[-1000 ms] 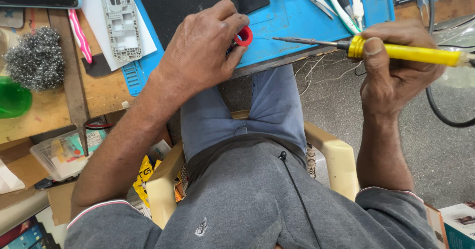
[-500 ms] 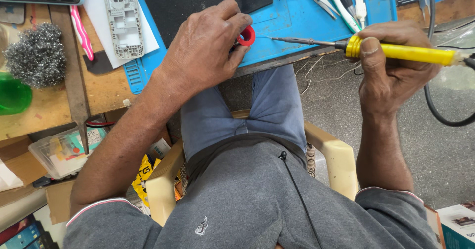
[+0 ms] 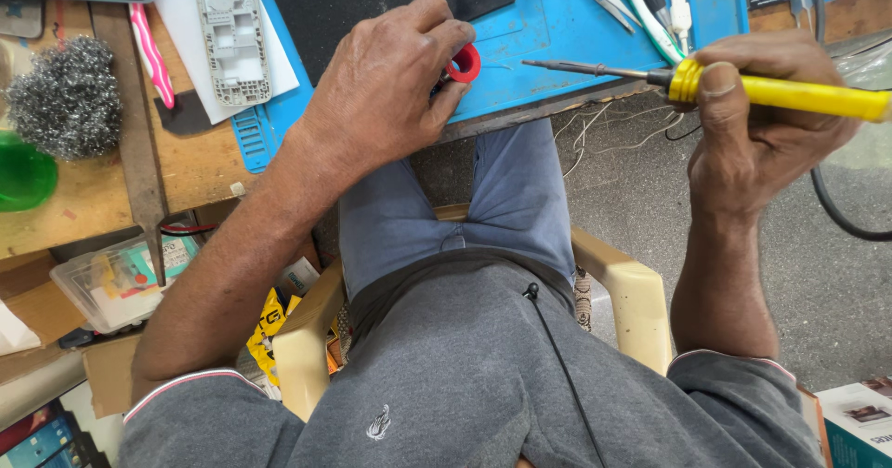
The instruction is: The person sits at an electronics repair bench and solders a small circuit board with a soldering iron. They first clean the iron tip on a steel wool pad, then hold the board steady on the bench while applying the iron to its contacts, repositioning the board between soldering passes.
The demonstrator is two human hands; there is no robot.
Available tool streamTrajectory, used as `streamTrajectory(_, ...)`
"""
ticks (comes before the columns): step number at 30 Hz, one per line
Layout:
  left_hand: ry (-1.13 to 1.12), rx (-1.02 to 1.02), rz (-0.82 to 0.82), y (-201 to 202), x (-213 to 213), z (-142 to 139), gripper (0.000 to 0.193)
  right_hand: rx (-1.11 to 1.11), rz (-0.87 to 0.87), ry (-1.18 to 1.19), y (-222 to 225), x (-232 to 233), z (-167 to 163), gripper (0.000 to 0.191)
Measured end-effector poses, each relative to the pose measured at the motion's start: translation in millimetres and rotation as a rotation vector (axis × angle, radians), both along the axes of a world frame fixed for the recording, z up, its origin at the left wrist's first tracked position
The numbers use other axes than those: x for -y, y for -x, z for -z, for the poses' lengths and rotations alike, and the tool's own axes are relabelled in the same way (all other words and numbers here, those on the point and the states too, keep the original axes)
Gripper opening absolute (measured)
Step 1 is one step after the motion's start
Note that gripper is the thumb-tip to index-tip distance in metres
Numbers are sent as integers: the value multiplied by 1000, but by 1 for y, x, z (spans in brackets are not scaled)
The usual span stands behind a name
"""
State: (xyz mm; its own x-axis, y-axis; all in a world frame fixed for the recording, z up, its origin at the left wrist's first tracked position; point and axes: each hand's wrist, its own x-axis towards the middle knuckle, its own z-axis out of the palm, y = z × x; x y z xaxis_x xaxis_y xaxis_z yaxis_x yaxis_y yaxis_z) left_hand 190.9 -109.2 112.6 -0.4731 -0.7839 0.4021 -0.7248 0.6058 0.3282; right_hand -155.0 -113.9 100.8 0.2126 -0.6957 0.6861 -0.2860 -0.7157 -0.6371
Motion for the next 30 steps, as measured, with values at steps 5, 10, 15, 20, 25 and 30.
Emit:
streamTrajectory(5,0,0,2,0,0,0,30,-47,58,-43,-1,-4,3,24)
streamTrajectory(10,3,-12,9,1,0,0,31,-49,52,-51,-2,-6,3,24)
streamTrajectory(15,11,1,8,0,-1,0,30,-60,66,-51,-4,-6,1,22)
streamTrajectory(20,15,0,6,0,-1,0,30,-58,69,-48,-6,-7,1,23)
streamTrajectory(25,15,-1,17,0,1,-1,30,-60,62,-42,-5,-5,1,25)
streamTrajectory(30,22,4,11,0,2,0,30,-46,49,-40,-5,-2,2,25)
